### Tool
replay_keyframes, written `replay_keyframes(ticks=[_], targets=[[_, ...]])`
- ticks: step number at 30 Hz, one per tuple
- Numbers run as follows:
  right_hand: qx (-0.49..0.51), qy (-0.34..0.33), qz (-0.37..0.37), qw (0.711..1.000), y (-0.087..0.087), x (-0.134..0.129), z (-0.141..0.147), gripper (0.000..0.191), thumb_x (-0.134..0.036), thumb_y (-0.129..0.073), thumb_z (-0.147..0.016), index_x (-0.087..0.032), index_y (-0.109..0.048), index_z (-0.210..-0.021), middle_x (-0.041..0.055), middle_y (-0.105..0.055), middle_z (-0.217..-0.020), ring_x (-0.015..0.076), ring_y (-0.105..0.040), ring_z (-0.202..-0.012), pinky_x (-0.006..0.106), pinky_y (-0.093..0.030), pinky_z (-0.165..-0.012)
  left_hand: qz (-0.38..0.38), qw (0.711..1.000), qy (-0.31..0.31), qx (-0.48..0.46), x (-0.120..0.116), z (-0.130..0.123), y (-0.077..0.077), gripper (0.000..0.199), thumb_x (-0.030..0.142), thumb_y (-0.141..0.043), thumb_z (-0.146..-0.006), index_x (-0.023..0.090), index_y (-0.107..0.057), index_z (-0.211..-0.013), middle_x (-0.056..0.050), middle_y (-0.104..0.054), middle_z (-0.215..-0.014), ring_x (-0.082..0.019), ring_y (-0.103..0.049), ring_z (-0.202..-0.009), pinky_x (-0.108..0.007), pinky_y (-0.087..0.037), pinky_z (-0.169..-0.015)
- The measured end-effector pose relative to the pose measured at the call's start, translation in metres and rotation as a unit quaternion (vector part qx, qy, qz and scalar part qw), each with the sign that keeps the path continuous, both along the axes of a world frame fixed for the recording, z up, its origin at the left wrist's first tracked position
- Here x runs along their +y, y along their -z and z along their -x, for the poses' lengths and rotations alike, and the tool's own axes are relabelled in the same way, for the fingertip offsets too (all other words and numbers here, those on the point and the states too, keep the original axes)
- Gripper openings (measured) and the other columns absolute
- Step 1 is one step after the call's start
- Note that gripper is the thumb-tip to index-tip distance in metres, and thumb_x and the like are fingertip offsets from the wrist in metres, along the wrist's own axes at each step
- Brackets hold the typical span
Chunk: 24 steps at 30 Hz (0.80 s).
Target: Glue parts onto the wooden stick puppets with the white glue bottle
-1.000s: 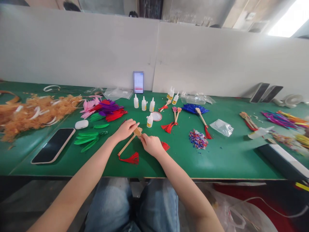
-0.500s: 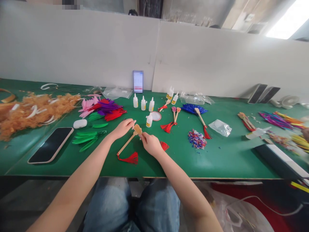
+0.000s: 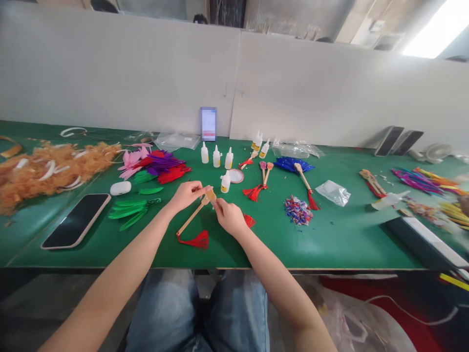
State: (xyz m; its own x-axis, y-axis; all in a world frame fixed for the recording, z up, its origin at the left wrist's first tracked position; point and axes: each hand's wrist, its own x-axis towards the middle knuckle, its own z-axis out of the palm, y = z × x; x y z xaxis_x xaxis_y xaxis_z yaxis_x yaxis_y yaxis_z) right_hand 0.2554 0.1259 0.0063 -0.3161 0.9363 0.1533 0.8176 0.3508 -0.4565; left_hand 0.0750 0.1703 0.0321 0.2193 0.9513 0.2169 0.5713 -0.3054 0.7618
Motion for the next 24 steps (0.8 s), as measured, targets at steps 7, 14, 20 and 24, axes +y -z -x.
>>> replay_keyframes(ticks=[7, 14, 20, 24], targets=[[-0.025, -0.002, -0.041, 0.999, 0.003, 0.001, -0.003, 0.026, -0.029, -0.036, -0.094, -0.015, -0.058, -0.094, 0.0043, -0.062, -0.061, 0.0161, -0.056, -0.050, 0.023, -0.020, -0.048, 0.126, 0.988, -0.011, -0.086, -0.004, -0.006, 0.002, 0.051, 0.060, -0.052, -0.079, 0.016, -0.047, -0.053, 0.006, -0.035, -0.037, -0.006, -0.033, -0.036, -0.021, -0.022, -0.040], [-0.010, -0.006, -0.055, 0.998, 0.002, 0.002, -0.006, 0.027, -0.032, -0.035, -0.095, -0.017, -0.057, -0.093, 0.0031, -0.062, -0.061, 0.0157, -0.057, -0.051, 0.022, -0.026, -0.048, 0.232, 0.944, 0.071, -0.222, -0.007, -0.004, -0.005, 0.040, 0.050, -0.053, -0.084, 0.015, -0.052, -0.066, 0.005, -0.045, -0.044, -0.004, -0.037, -0.036, -0.019, -0.026, -0.039], [0.026, 0.004, -0.061, 0.998, -0.001, 0.001, -0.005, 0.029, -0.035, -0.031, -0.097, -0.018, -0.055, -0.092, 0.0012, -0.061, -0.060, 0.0147, -0.056, -0.049, 0.021, -0.029, -0.047, 0.242, 0.936, 0.128, -0.221, -0.008, 0.003, -0.016, 0.037, 0.048, -0.052, -0.085, 0.013, -0.055, -0.072, 0.001, -0.054, -0.056, -0.005, -0.044, -0.044, -0.018, -0.031, -0.040], [-0.016, 0.000, -0.102, 0.995, 0.003, 0.002, -0.007, 0.028, -0.032, -0.034, -0.096, -0.017, -0.056, -0.094, 0.0019, -0.062, -0.060, 0.0149, -0.057, -0.048, 0.022, -0.027, -0.046, 0.236, 0.938, 0.160, -0.198, -0.007, 0.007, -0.015, 0.035, 0.044, -0.048, -0.088, 0.013, -0.055, -0.074, -0.002, -0.060, -0.064, -0.005, -0.046, -0.044, -0.017, -0.032, -0.039]])
